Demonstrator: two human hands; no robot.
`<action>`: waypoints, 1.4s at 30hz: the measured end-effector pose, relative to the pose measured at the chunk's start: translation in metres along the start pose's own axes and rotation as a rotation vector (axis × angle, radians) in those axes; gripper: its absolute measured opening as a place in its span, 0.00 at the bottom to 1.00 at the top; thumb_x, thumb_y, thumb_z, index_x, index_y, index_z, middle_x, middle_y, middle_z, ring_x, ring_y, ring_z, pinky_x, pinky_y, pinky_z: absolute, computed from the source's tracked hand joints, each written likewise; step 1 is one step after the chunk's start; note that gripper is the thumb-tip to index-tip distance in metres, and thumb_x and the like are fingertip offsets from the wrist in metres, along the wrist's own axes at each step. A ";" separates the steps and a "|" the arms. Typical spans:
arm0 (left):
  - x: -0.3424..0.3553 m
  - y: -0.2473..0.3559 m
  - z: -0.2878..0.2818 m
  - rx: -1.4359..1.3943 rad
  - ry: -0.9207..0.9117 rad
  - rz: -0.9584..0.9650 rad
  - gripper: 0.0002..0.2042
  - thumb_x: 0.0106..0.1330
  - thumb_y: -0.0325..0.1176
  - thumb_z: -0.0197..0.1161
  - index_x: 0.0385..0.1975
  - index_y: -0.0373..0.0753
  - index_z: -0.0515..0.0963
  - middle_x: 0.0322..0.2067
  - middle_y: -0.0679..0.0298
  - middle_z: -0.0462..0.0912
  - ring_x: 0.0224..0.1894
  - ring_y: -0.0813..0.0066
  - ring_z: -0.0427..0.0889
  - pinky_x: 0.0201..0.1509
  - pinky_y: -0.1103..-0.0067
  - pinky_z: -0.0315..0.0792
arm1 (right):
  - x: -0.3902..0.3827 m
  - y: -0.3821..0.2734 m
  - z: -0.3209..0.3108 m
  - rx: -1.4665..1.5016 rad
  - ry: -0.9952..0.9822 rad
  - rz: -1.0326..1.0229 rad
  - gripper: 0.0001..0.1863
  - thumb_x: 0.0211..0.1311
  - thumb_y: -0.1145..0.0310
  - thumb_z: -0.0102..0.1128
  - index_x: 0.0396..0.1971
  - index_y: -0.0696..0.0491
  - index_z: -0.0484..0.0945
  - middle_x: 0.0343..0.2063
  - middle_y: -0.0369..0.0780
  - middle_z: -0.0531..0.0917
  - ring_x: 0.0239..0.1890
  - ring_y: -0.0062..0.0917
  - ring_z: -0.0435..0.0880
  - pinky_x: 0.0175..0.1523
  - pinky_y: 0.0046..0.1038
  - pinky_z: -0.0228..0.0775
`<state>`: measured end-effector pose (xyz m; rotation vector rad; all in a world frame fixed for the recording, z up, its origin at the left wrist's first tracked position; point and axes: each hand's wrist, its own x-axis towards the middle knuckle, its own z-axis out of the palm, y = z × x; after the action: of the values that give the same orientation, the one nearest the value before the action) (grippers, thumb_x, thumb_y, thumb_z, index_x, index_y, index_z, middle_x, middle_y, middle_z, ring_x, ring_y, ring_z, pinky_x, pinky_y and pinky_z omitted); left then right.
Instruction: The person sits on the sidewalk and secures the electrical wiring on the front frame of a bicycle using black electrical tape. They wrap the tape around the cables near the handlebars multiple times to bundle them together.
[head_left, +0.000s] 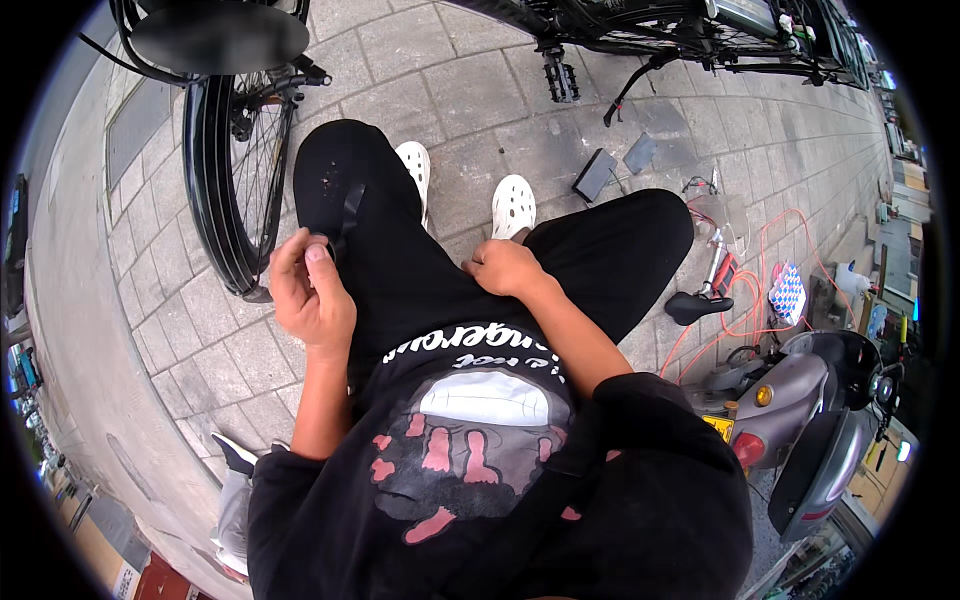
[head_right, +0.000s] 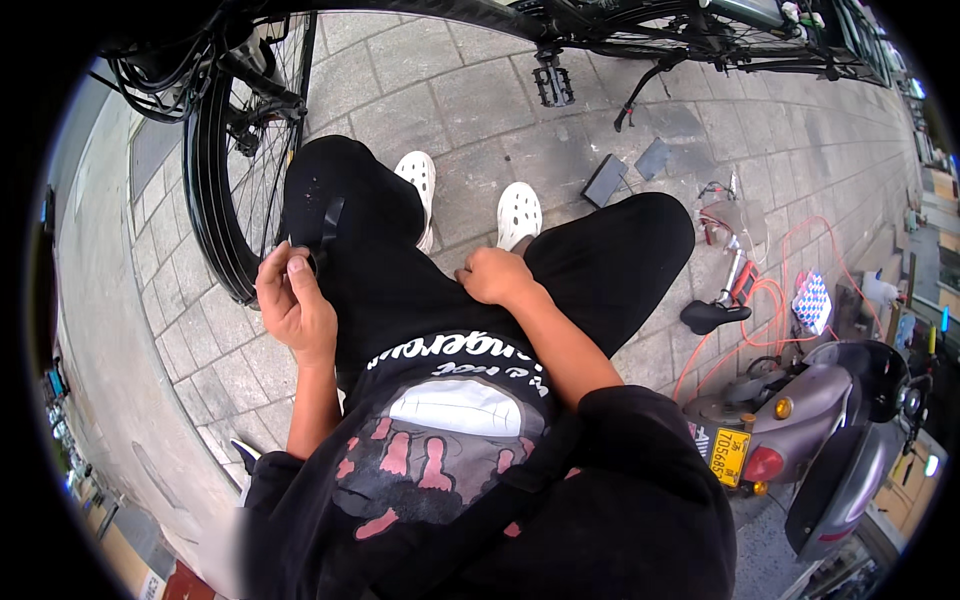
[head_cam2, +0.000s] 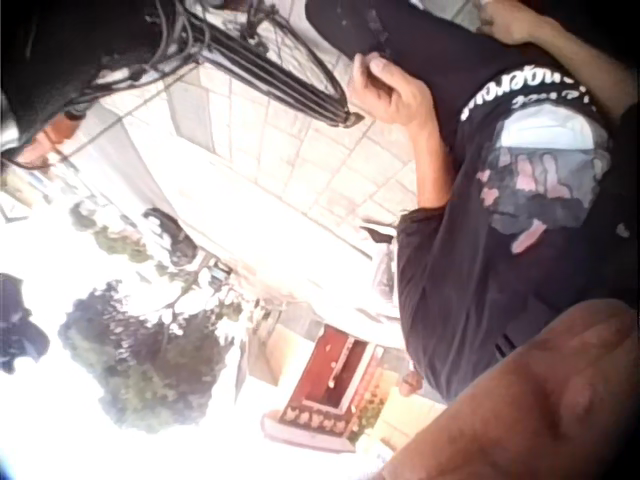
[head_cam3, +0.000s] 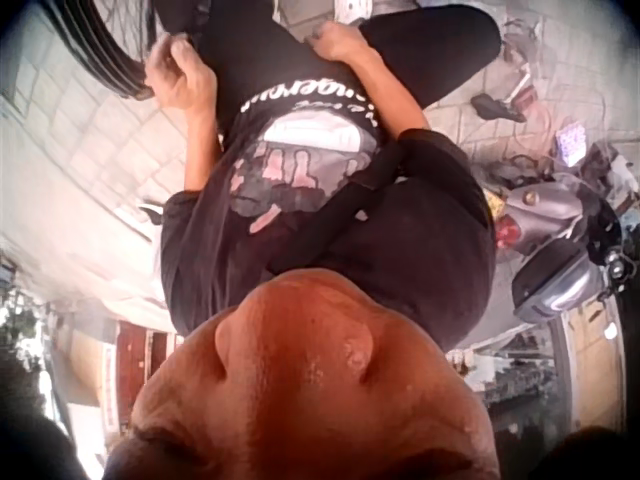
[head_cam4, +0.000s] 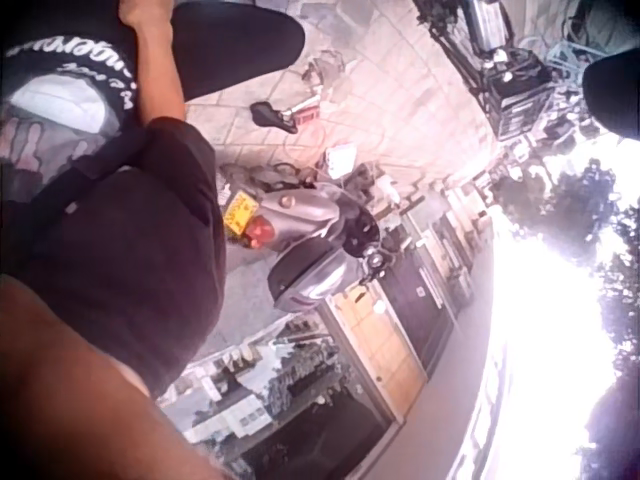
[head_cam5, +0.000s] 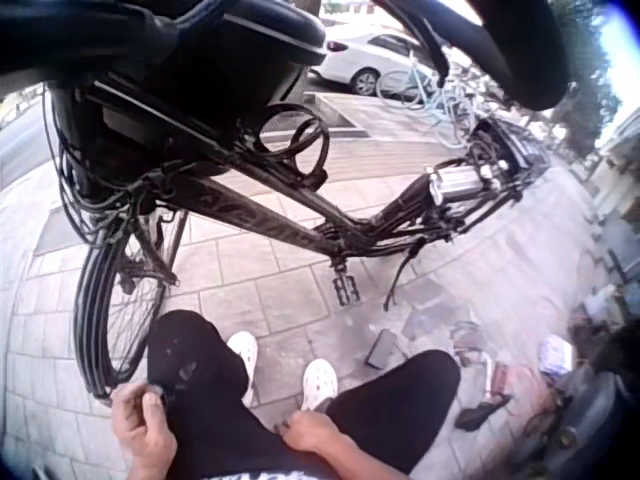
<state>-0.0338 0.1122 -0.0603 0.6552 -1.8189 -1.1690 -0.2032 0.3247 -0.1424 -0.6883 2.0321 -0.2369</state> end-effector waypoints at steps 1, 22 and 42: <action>0.003 0.001 0.005 -0.003 -0.015 0.010 0.11 0.81 0.21 0.59 0.59 0.27 0.77 0.47 0.59 0.84 0.42 0.81 0.82 0.47 0.84 0.77 | 0.000 0.004 0.001 0.022 0.001 0.007 0.20 0.71 0.53 0.61 0.44 0.55 0.92 0.47 0.53 0.91 0.54 0.50 0.89 0.63 0.47 0.79; 0.003 -0.001 0.032 -0.001 -0.154 -0.020 0.11 0.82 0.23 0.58 0.58 0.27 0.79 0.47 0.60 0.82 0.42 0.79 0.82 0.47 0.82 0.78 | 0.014 0.043 0.030 0.131 0.237 -0.082 0.18 0.70 0.57 0.60 0.44 0.56 0.90 0.43 0.55 0.91 0.49 0.52 0.90 0.57 0.50 0.81; 0.022 0.018 0.039 0.503 -0.186 0.157 0.15 0.82 0.33 0.63 0.59 0.31 0.82 0.47 0.59 0.85 0.38 0.75 0.80 0.41 0.79 0.76 | -0.073 -0.030 -0.019 0.822 0.533 -0.622 0.16 0.70 0.59 0.69 0.33 0.58 0.85 0.30 0.49 0.90 0.37 0.46 0.91 0.46 0.45 0.81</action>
<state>-0.0777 0.1204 -0.0434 0.6822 -2.3064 -0.6856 -0.1792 0.3381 -0.0662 -0.7323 1.8708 -1.6538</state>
